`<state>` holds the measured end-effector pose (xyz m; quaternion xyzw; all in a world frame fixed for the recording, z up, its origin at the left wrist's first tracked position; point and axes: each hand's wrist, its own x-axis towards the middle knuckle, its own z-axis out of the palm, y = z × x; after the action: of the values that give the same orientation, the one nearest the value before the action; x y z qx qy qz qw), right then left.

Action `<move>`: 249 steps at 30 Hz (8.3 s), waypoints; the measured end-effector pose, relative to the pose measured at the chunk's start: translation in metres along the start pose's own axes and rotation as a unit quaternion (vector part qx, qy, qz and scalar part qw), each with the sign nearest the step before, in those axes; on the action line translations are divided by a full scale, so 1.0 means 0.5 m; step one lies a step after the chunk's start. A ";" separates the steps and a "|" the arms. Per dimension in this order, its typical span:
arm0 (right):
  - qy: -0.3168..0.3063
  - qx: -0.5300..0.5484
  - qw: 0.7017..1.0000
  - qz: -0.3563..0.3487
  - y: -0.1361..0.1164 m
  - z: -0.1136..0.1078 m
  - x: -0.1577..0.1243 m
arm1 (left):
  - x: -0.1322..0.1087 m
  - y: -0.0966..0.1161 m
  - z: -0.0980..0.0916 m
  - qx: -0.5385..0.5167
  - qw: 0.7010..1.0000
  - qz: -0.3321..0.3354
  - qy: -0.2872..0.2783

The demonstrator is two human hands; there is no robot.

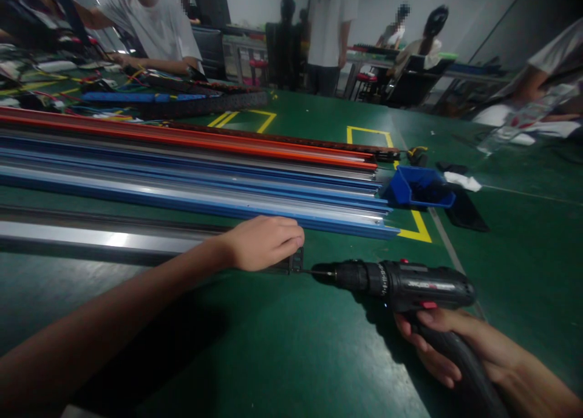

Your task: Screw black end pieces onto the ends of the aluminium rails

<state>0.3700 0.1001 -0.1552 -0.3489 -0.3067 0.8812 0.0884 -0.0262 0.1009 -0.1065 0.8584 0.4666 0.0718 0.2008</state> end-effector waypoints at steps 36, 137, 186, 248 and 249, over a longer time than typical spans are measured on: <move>-0.049 -0.021 0.998 -0.017 -0.007 0.007 0.007 | -0.002 -0.003 0.003 0.003 1.000 0.000 0.002; -0.011 -0.001 1.000 -0.004 0.001 -0.003 -0.001 | -0.002 0.000 -0.001 -0.003 1.000 -0.003 -0.004; -0.013 -0.010 1.000 0.001 0.002 -0.006 0.000 | -0.003 -0.001 -0.001 -0.010 1.000 0.001 0.006; -0.028 -0.008 0.999 -0.027 0.008 -0.010 0.002 | -0.002 -0.001 -0.001 -0.007 1.000 -0.003 -0.002; -0.024 -0.007 0.999 -0.026 0.009 -0.012 0.002 | -0.002 -0.001 -0.001 -0.006 1.000 -0.004 -0.003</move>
<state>0.3736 0.0997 -0.1620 -0.3200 -0.3239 0.8845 0.1015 -0.0272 0.1005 -0.1065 0.8555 0.4690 0.0710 0.2079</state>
